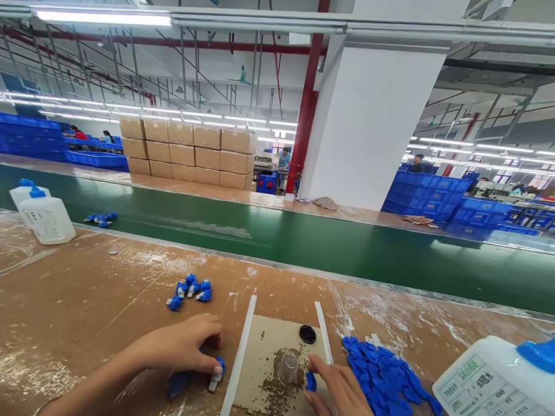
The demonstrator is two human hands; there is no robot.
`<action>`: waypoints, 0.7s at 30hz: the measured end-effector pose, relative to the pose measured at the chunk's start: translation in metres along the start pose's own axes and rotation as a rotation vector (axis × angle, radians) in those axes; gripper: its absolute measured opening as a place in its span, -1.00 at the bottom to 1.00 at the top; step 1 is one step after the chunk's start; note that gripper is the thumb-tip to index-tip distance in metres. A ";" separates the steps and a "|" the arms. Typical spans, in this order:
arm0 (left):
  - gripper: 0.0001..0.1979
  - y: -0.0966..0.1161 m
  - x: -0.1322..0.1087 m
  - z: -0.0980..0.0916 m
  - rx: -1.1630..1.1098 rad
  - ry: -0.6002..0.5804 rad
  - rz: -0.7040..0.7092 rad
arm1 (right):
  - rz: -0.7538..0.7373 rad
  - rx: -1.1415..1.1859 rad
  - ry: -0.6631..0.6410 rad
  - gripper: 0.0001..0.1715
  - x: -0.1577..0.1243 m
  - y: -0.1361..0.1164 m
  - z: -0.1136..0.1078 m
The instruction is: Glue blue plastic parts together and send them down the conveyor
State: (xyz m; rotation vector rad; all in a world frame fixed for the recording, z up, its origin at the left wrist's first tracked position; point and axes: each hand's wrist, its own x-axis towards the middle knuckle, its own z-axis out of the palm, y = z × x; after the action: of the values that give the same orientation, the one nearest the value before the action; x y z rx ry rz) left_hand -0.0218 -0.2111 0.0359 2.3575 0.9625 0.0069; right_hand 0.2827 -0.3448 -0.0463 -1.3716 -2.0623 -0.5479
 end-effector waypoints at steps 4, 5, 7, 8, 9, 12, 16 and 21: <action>-0.85 0.004 0.003 0.004 -0.049 -0.064 0.078 | 0.093 0.133 -0.003 -0.46 0.019 -0.013 0.011; -0.85 0.005 0.004 0.005 -0.067 -0.075 0.101 | 0.130 0.165 -0.009 -0.47 0.022 -0.016 0.015; -0.84 0.007 0.005 0.009 -0.090 -0.081 0.129 | 0.203 0.225 -0.005 -0.51 0.025 -0.020 0.022; -0.83 0.009 0.005 0.010 -0.093 -0.078 0.135 | 0.239 0.255 0.004 -0.52 0.025 -0.022 0.026; -0.83 0.009 0.005 0.012 -0.092 -0.075 0.138 | 0.269 0.289 0.015 -0.53 0.024 -0.023 0.029; -0.83 0.011 0.005 0.015 -0.090 -0.068 0.160 | 0.349 0.432 0.063 -0.55 0.019 -0.027 0.035; -0.84 0.012 0.004 0.016 -0.124 -0.051 0.219 | 0.585 0.695 0.102 -0.63 0.022 -0.041 0.032; -0.75 0.018 0.002 0.017 -0.355 -0.024 0.115 | 1.029 1.274 0.228 -0.46 0.039 -0.070 0.019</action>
State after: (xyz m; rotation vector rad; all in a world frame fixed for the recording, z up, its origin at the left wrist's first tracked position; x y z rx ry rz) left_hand -0.0052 -0.2286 0.0307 2.0745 0.7433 0.1791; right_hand 0.2018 -0.3327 -0.0347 -1.1624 -0.8482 0.8675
